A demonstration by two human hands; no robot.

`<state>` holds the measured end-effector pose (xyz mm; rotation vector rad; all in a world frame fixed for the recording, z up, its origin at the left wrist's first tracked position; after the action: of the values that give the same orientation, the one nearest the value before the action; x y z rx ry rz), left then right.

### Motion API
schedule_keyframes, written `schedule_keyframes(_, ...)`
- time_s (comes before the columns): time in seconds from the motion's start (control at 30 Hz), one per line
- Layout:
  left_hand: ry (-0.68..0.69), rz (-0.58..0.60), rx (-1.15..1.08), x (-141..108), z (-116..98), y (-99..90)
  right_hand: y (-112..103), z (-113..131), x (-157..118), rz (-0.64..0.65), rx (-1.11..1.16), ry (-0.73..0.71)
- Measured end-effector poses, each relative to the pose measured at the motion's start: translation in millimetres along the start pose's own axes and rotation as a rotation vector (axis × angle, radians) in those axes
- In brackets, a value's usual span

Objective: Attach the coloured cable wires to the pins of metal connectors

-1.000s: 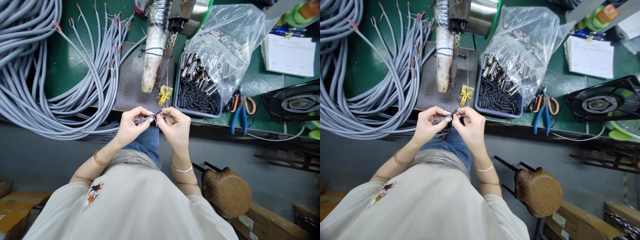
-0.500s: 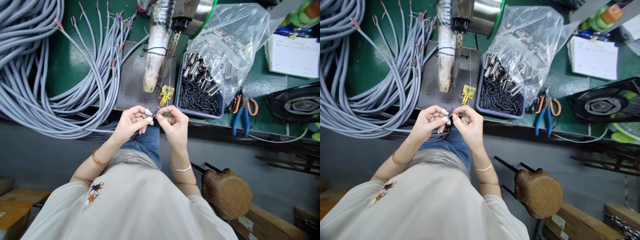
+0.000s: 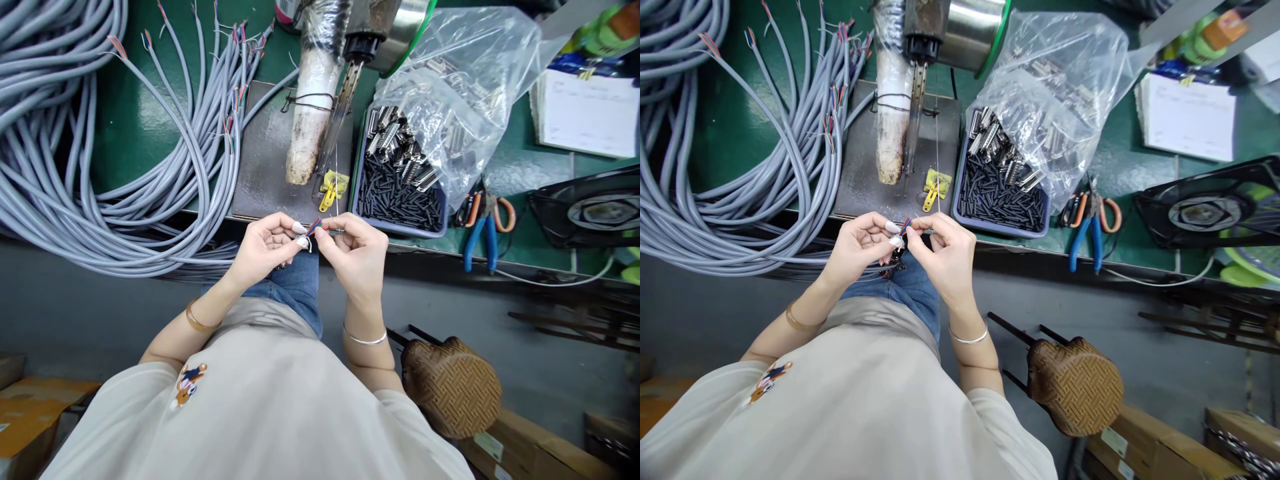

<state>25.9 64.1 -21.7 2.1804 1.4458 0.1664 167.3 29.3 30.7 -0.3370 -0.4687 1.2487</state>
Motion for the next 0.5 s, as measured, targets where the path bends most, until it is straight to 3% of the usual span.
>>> schedule_keyframes(0.5, 0.054, -0.038, -0.004, -3.1, -2.6, -2.4, 10.0, -16.7, 0.4, 0.055, 0.203, 0.175)
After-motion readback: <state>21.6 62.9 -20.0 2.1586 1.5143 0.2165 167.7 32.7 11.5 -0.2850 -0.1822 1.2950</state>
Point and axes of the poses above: each hand's wrist, its own x-axis towards the middle knuckle, its own y-axis out of the palm, z = x × y, the point moved 8 cm from there along x, towards the middle knuckle, and after that the axes turned 8 degrees about -x, right-handed, at the moved point
